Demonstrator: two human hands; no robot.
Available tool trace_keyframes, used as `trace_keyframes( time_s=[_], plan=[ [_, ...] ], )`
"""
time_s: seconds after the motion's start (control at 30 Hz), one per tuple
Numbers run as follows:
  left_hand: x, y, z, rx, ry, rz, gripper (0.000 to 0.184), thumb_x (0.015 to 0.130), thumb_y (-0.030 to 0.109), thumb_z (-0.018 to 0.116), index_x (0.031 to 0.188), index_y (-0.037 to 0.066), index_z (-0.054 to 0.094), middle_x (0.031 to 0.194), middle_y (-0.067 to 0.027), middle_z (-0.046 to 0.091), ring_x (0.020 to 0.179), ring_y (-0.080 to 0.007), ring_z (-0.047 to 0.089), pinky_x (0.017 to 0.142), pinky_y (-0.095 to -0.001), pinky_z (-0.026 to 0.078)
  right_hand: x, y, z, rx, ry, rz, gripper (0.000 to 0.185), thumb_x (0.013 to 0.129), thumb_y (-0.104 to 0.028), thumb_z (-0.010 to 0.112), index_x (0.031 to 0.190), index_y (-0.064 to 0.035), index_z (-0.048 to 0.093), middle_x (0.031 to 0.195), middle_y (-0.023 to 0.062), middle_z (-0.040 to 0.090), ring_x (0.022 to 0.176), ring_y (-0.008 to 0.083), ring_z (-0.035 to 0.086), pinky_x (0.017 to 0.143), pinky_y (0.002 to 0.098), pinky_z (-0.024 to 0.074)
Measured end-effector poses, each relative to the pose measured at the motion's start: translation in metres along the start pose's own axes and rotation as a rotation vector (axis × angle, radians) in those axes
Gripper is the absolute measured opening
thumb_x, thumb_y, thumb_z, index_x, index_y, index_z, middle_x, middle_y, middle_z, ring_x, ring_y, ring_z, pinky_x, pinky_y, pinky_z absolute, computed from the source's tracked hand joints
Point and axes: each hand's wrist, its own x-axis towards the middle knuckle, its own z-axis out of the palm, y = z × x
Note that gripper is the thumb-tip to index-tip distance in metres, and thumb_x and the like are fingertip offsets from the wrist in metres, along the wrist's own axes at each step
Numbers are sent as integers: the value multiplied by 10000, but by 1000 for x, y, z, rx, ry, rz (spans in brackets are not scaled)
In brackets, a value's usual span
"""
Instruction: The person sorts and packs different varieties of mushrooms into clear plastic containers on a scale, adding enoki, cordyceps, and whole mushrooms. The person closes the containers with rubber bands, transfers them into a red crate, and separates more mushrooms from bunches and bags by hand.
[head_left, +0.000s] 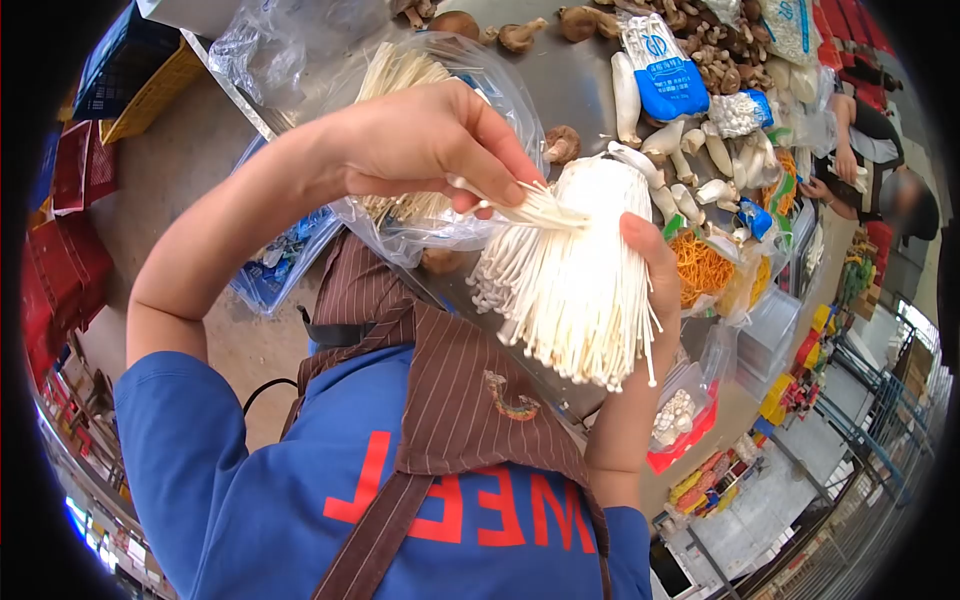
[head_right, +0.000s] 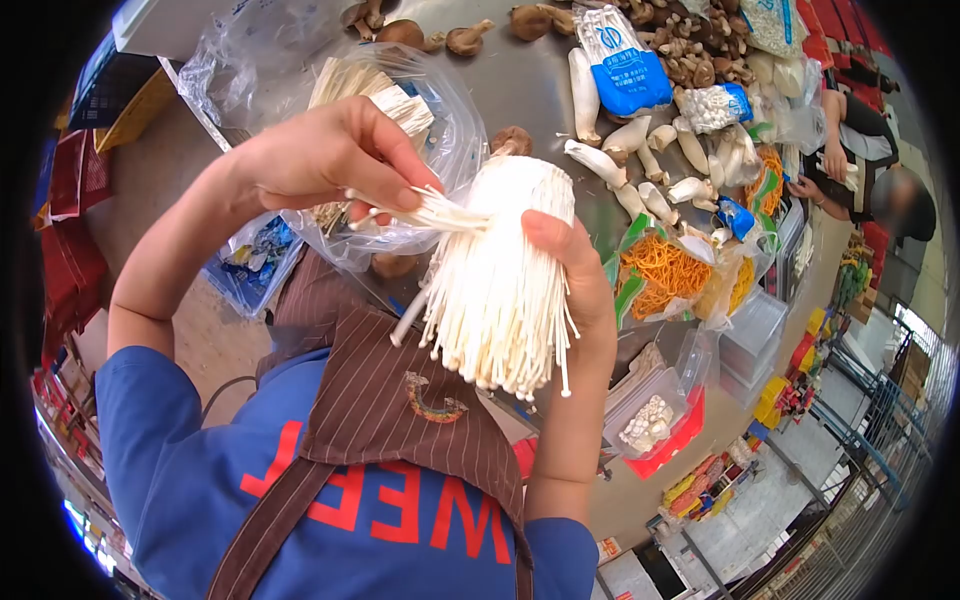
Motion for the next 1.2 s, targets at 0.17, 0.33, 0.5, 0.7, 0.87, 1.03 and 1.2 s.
trace_keyframes(
  time_s=[0.17, 0.33, 0.5, 0.7, 0.87, 1.03, 1.2],
  plan=[
    [-38, 33, -30, 255, 68, 129, 165, 762, -24, 581, 910, -39, 650, 709, -62, 618, 564, -58, 545, 453, -165, 405, -14, 8, 11, 34, -41, -166, 538, 741, -228, 614, 1160, 61, 438, 994, 185, 593, 838, 256, 627, 738, 369, 531],
    [-35, -4, -67, 755, 440, 521, 177, 782, -5, 566, 939, 1, 647, 740, -28, 572, 596, -80, 518, 504, -211, 405, 13, 15, -72, 476, -139, 71, 736, 783, -413, 585, 1285, 43, 300, 1267, 220, 390, 1109, 314, 465, 907, 433, 427],
    [-6, -80, -86, 1262, 719, 451, 182, 774, 30, 597, 951, 22, 638, 840, -75, 589, 730, -188, 561, 625, -273, 434, 37, 43, -79, 676, -130, -84, 673, 807, -435, 529, 1267, 17, 338, 1264, 200, 409, 1111, 300, 469, 915, 420, 420],
    [-30, -62, -76, 1183, 719, 485, 191, 773, 39, 601, 961, 30, 634, 1003, -101, 589, 820, -222, 574, 682, -285, 442, 29, 62, -72, 671, -45, -139, 611, 836, -462, 460, 1245, -14, 383, 1259, 174, 432, 1115, 283, 473, 925, 405, 413],
    [-30, -47, -34, 899, 777, 636, 165, 805, 65, 593, 958, 18, 633, 959, -67, 615, 813, -140, 579, 691, -241, 451, 27, 66, -67, 617, -59, -179, 576, 860, -484, 403, 1227, -40, 421, 1256, 153, 451, 1117, 269, 477, 934, 392, 406],
    [4, -51, 14, 170, 325, 253, 258, 882, 177, 518, 1060, 5, 592, 911, -64, 603, 786, -98, 565, 648, -230, 484, 30, 65, -52, 611, -194, -185, 565, 871, -493, 373, 1216, -50, 438, 1242, 142, 469, 1103, 265, 488, 934, 390, 405],
    [26, -43, 35, 185, 284, 245, 419, 909, 396, 429, 1104, 61, 588, 926, -66, 583, 775, -90, 521, 612, -227, 450, 25, 52, -27, 677, -356, -172, 557, 874, -481, 363, 1199, -36, 445, 1195, 145, 498, 1046, 270, 519, 907, 394, 423]
  ],
)
